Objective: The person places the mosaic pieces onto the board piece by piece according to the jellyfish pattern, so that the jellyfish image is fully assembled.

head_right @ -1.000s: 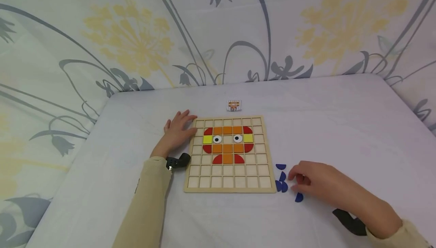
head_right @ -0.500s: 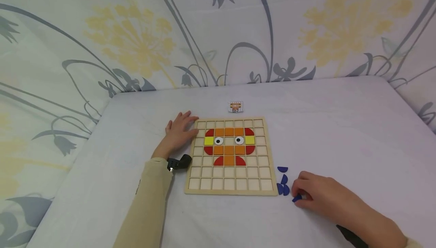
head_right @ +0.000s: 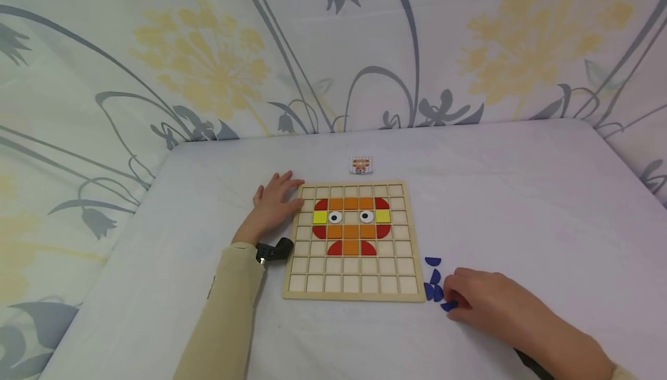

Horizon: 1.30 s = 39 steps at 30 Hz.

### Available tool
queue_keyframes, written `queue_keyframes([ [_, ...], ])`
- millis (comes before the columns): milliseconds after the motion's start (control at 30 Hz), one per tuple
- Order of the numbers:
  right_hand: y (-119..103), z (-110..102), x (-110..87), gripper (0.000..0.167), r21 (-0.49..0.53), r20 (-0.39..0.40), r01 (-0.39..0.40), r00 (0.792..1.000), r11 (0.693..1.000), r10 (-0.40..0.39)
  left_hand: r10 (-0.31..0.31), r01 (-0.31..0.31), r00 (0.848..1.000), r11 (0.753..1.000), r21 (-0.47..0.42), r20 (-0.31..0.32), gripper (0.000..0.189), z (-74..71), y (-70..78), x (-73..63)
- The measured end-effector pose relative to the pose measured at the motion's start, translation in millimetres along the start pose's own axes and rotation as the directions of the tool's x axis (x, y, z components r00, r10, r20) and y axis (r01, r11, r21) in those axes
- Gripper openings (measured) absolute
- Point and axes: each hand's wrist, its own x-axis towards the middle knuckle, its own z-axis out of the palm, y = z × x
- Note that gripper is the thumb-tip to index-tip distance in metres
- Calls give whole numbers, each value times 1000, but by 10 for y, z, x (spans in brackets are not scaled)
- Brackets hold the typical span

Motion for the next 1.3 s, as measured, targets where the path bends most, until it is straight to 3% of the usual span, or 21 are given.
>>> queue_keyframes([
  [133,-34,2,20,18,-37,32,-36,999,999,37,-2,2,1000,1000,0,-3,43,-5,6,-1],
  [333,-87,-9,29,13,-124,-22,-4,1000,992,1,-7,7,1000,1000,2,-2,43,-5,7,5],
  [467,-90,-21,22,14,-126,-45,7,999,992,-12,-8,8,1000,1000,7,-3,43,3,14,9],
  [733,-111,-101,84,12,10,-83,17,996,1000,-16,-6,6,1000,1000,9,-4,43,2,13,6],
  [833,-173,-154,162,17,48,-103,62,993,997,-57,-7,7,1000,1000,8,-7,43,1,8,5],
  [1000,-316,-239,323,19,104,-169,197,970,975,-178,-8,8,1000,1000,1,-7,43,-2,-3,5],
  [1233,-567,-291,662,16,226,-125,219,973,949,-194,2,-2,1000,1000,-1,-6,43,9,-12,16],
  [1300,-624,-271,762,16,232,-141,267,961,935,-239,0,0,1000,1000,4,-6,43,12,-17,17],
])
